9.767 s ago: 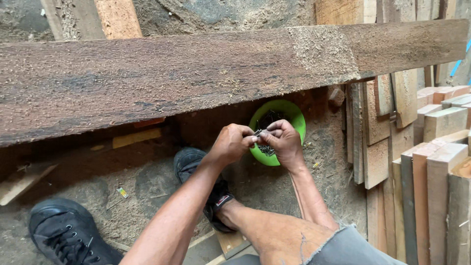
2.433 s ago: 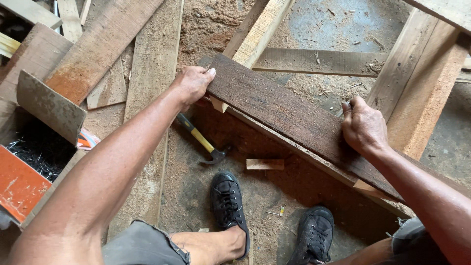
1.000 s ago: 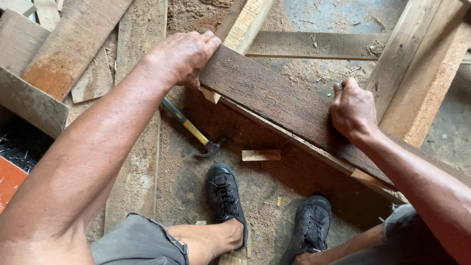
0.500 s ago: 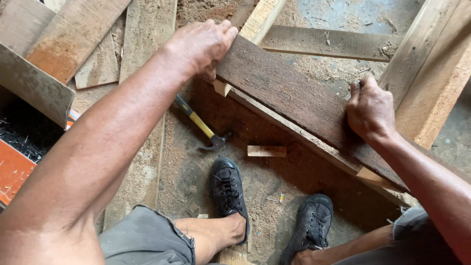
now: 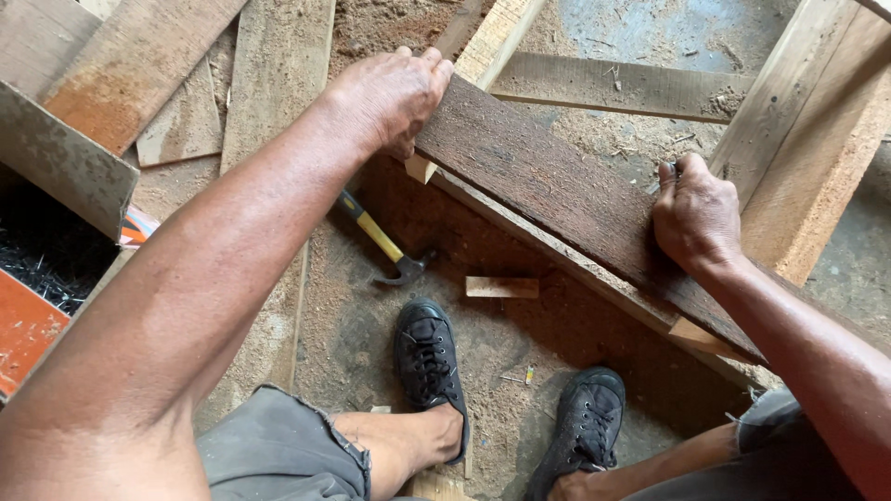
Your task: The person assembles a wooden frame by hammering nails into wooden planks. They position the planks, pick up nails from a green container, and use a hammer to secure the pieces together.
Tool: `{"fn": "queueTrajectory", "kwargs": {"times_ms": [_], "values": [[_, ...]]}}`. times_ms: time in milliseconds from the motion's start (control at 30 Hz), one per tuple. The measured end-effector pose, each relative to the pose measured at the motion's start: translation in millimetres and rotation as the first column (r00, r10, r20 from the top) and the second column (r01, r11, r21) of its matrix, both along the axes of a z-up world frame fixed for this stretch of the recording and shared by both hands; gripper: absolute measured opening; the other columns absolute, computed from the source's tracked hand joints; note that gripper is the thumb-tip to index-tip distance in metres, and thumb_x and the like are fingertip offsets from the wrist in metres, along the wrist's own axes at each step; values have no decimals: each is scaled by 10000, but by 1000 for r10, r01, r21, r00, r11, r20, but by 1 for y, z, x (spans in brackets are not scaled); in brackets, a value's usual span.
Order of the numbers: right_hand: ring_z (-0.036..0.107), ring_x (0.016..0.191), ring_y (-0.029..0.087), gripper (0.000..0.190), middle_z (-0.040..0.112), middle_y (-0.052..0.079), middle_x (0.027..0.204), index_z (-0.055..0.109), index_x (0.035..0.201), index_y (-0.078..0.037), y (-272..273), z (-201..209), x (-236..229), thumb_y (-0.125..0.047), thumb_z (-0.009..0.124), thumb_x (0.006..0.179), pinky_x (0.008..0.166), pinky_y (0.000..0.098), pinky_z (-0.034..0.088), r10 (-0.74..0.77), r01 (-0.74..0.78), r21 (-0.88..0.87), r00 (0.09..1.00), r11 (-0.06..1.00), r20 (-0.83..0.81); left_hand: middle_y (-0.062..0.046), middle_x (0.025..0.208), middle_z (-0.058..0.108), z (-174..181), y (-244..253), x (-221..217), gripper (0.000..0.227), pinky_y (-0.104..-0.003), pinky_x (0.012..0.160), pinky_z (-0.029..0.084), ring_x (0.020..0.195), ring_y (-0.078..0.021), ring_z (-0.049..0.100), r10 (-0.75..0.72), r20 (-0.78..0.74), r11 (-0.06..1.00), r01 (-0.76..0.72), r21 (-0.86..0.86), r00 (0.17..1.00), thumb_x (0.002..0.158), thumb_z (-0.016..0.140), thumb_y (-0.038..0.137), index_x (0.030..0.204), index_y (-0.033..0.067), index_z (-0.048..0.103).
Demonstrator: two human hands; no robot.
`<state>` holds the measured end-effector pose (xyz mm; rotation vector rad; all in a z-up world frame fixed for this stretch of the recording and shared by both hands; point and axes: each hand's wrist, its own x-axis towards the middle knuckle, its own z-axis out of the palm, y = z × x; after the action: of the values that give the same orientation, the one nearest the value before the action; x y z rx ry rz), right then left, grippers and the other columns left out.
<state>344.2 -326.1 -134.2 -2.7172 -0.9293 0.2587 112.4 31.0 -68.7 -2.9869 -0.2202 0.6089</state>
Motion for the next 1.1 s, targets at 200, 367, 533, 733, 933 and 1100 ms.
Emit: {"fn": "queueTrajectory", "kwargs": {"times_ms": [200, 367, 533, 733, 933, 1100], "values": [[655, 827, 634, 352, 708, 374, 867, 610, 1128, -40, -3, -11, 5, -346, 529, 1282, 781, 683, 501, 7, -8, 31, 999, 999, 40, -266, 1583, 528, -16, 9, 6, 1266, -561, 1137, 528, 1331, -515, 616, 12, 69, 999, -10, -35, 998, 609, 1072, 264, 1623, -71, 391], [622, 590, 369, 207, 629, 127, 720, 544, 1132, -76, 10, 9, 5, -169, 518, 1316, 552, 534, 469, 282, -344, 46, 834, 938, 474, -183, 1312, 602, -8, 4, 6, 1154, -475, 1011, 616, 1145, -356, 650, 11, -14, 1000, -10, 26, 1000, 679, 1063, 327, 1571, -46, 434], [594, 963, 252, 212, 672, 109, 1043, 611, 1060, -49, 123, 51, -57, -115, 531, 1245, 788, 382, 499, 264, -207, 698, 964, 686, 27, -165, 1249, 607, -11, 7, 0, 1136, -453, 951, 637, 1090, -323, 649, -47, 9, 997, 47, 67, 999, 659, 1076, 371, 1522, -25, 452], [454, 798, 117, 255, 516, -4, 888, 534, 948, -125, 202, 32, -122, -210, 547, 1188, 676, 283, 397, 647, -113, 888, 725, 447, -234, -155, 1301, 644, -7, 5, -9, 927, -498, 1009, 587, 1142, -364, 659, 34, 156, 998, -25, -59, 987, 632, 1012, 202, 1412, 52, 534], [476, 818, 90, 288, 520, -44, 874, 592, 980, -158, 201, 31, -121, -345, 526, 1188, 765, 279, 404, 597, -147, 816, 754, 559, -273, -336, 1640, 523, -34, 33, -97, 1223, -387, 1141, 608, 1419, -439, 651, -118, 532, 992, 118, 35, 838, 675, 1005, 200, 1643, -129, 334], [487, 768, 86, 241, 550, -33, 857, 617, 1037, -131, 198, 37, -126, -296, 549, 1199, 704, 273, 411, 579, -211, 762, 776, 613, -250, -76, 990, 649, -97, 15, -170, 197, -351, 681, 556, 840, -188, 577, -53, 2, 978, 52, 204, 999, 1135, 487, 117, 1224, 139, 661]]}}
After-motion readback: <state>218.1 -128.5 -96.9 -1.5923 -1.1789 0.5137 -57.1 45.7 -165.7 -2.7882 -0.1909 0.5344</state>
